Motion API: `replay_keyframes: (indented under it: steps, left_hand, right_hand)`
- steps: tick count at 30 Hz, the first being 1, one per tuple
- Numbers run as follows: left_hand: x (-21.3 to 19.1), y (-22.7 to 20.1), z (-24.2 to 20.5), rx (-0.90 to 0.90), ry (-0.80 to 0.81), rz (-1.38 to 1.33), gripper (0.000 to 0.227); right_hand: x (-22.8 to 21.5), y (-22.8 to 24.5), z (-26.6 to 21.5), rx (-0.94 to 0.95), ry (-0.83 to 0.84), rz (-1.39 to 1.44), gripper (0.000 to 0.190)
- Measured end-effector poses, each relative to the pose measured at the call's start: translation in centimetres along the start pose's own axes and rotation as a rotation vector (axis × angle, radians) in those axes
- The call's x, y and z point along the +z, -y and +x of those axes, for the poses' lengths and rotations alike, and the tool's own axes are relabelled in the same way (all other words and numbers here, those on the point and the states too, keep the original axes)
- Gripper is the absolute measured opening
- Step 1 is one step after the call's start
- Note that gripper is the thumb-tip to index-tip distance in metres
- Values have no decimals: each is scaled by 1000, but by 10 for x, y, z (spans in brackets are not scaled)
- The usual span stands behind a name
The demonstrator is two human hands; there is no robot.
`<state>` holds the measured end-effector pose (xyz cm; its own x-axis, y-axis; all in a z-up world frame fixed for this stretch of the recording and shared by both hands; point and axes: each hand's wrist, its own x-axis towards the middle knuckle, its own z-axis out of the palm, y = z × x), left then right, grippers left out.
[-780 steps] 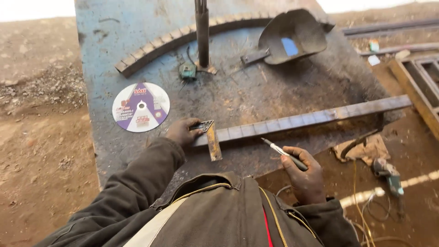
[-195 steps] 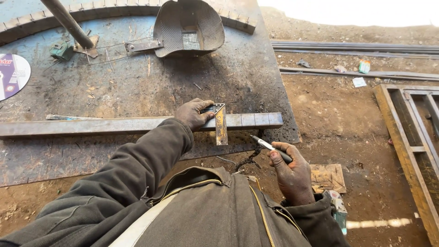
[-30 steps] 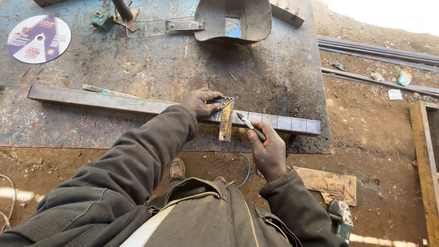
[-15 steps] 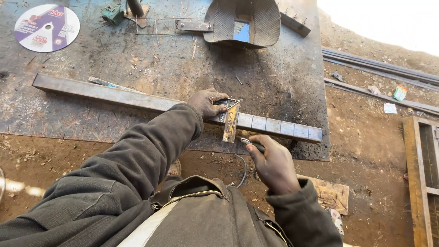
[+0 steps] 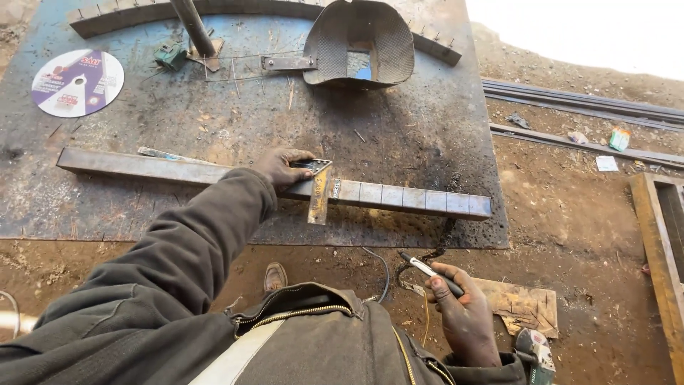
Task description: The person uses a try square and a marker to draw measurement lines on a long metal bar. They repeatedly reposition the try square along the bar to mark evenly spaced intervals.
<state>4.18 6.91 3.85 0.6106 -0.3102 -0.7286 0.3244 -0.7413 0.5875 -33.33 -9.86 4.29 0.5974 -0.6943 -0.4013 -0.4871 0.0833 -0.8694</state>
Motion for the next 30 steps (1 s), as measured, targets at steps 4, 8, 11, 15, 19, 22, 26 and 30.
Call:
replay_keyframes:
  steps: [4,8,11,15,19,22,26,30]
  left_hand:
    - [17,9,19,254,29,125,53]
    - [17,16,37,320,5,288,53]
    - [16,23,50,392,0,316,52]
    - [16,26,59,436,-17,324,52]
    - [18,39,89,530,-13,319,48]
    - [18,37,82,528,-19,331,49]
    - [18,36,77,503,-35,348,50]
    - [17,35,75,497,-42,409,53]
  right_hand:
    - [7,0,1,21,5,57,38]
    - [9,-1,7,-30,34,64,37]
    - [12,-1,8,-27,47,42,37]
    - [13,-7,12,-36,69,48,37]
    - [15,-5,12,-29,73,53,36]
    - [16,-14,16,-58,84,55,38]
    - [25,6,11,-79,101,24,37]
    - [44,46,11,-109,147,-237,33]
